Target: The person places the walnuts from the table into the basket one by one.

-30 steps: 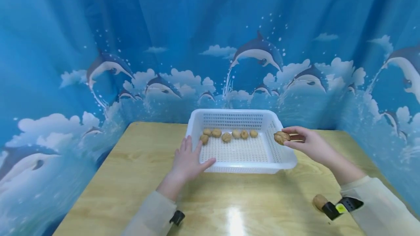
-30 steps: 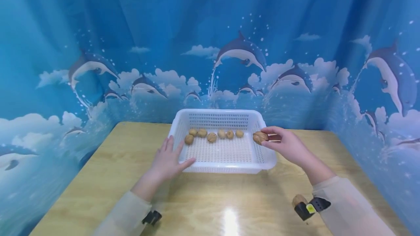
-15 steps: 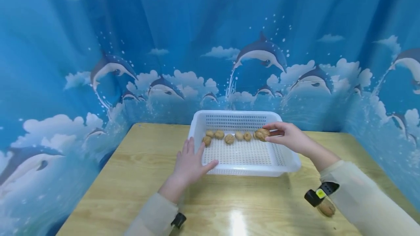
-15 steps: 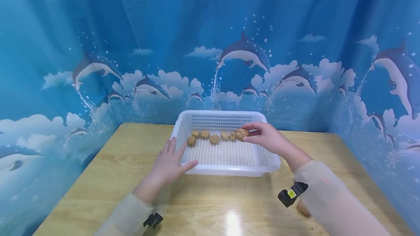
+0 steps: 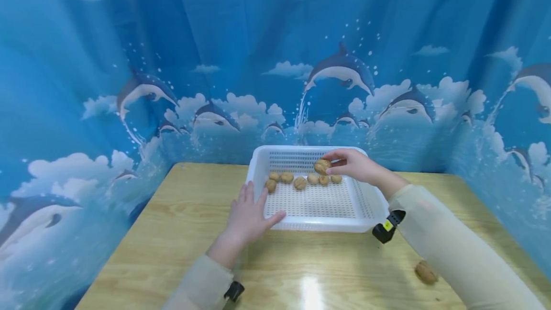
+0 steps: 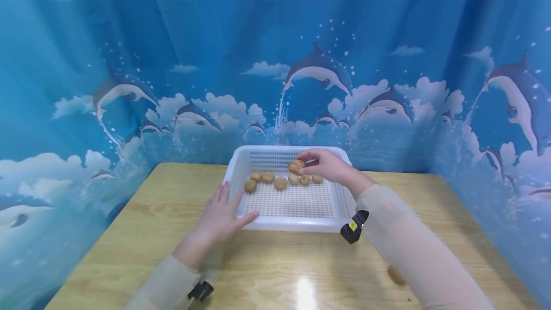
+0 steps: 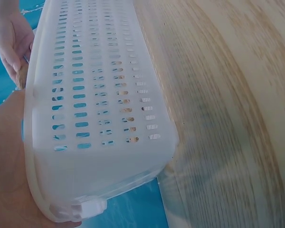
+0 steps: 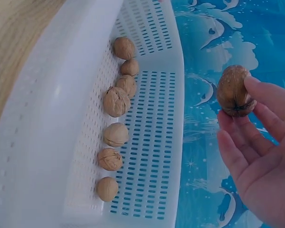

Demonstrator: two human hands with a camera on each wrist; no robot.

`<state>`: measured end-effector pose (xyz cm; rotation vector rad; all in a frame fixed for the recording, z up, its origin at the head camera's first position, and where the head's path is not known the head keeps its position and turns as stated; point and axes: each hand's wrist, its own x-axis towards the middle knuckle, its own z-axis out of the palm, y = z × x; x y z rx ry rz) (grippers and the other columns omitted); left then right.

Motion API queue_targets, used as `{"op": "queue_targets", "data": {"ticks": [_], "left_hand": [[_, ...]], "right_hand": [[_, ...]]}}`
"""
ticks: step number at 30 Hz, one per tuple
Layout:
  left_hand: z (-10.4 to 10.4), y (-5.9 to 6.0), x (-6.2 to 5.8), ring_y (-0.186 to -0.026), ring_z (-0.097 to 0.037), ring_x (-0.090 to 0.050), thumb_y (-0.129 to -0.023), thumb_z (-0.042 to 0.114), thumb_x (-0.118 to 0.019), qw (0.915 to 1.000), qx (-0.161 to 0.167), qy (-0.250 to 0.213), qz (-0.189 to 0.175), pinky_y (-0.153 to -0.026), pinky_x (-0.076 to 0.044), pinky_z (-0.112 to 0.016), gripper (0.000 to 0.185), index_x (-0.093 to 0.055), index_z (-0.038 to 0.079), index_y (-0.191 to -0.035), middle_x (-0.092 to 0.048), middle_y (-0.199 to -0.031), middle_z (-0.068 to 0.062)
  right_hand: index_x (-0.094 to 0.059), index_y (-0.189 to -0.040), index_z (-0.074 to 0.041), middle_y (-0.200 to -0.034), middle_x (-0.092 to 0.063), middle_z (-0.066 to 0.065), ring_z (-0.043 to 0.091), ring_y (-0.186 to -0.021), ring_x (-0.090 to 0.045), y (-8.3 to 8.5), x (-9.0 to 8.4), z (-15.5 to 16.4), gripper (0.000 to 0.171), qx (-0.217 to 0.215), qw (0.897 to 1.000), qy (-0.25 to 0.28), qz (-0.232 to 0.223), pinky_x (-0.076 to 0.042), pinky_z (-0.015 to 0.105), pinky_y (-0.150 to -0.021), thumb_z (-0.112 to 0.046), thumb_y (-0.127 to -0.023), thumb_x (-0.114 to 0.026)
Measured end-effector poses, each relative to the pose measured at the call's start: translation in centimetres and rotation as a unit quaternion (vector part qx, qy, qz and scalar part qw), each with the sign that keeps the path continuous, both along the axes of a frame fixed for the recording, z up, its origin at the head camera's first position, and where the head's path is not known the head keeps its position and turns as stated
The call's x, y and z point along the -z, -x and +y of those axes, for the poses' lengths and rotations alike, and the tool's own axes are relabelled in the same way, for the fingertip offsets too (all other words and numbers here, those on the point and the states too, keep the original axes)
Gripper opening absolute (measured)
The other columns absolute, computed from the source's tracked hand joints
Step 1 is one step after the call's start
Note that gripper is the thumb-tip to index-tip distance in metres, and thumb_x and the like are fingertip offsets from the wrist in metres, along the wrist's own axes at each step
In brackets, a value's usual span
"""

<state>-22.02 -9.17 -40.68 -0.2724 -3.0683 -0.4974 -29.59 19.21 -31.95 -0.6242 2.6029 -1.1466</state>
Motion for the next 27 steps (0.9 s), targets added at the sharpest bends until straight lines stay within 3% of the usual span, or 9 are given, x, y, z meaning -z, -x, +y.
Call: {"op": "queue_targets", "data": {"ticks": [6,15,27], "left_hand": [[0.3,0.0,0.0,-0.139,-0.041,-0.005,-0.08,0.076,-0.04,1.0,0.0,0.001,0.001,-0.103,-0.02,-0.064,0.092,-0.03,0.014,-0.147,-0.005,-0.153,-0.023],[0.2,0.0,-0.4,-0.139,-0.039,-0.002,-0.078,0.078,-0.039,0.9999,-0.01,0.005,-0.011,-0.105,-0.017,-0.062,0.094,-0.029,0.015,-0.147,-0.004,-0.153,-0.021],[0.2,-0.1,-0.2,-0.139,-0.04,-0.004,-0.078,0.078,-0.039,1.0,-0.005,-0.003,-0.003,-0.104,-0.018,-0.064,0.094,-0.029,0.015,-0.147,-0.005,-0.153,-0.022]], "right_hand": [[-0.053,-0.13,-0.008,-0.125,-0.056,0.012,0.026,-0.109,-0.056,1.5,0.3,-1.4,0.045,-0.01,1.0,-0.024,-0.007,-0.048,0.042,-0.09,-0.024,-0.089,-0.064],[-0.052,-0.131,-0.009,-0.127,-0.055,0.011,0.027,-0.115,-0.052,3.5,2.2,-3.8,0.046,-0.034,0.999,-0.03,-0.018,-0.044,0.045,-0.095,-0.021,-0.089,-0.064],[-0.054,-0.13,-0.012,-0.13,-0.053,0.007,0.026,-0.12,-0.048,6.4,3.8,-5.7,0.043,-0.02,0.998,-0.053,-0.038,-0.039,0.045,-0.1,-0.02,-0.089,-0.065]]}}
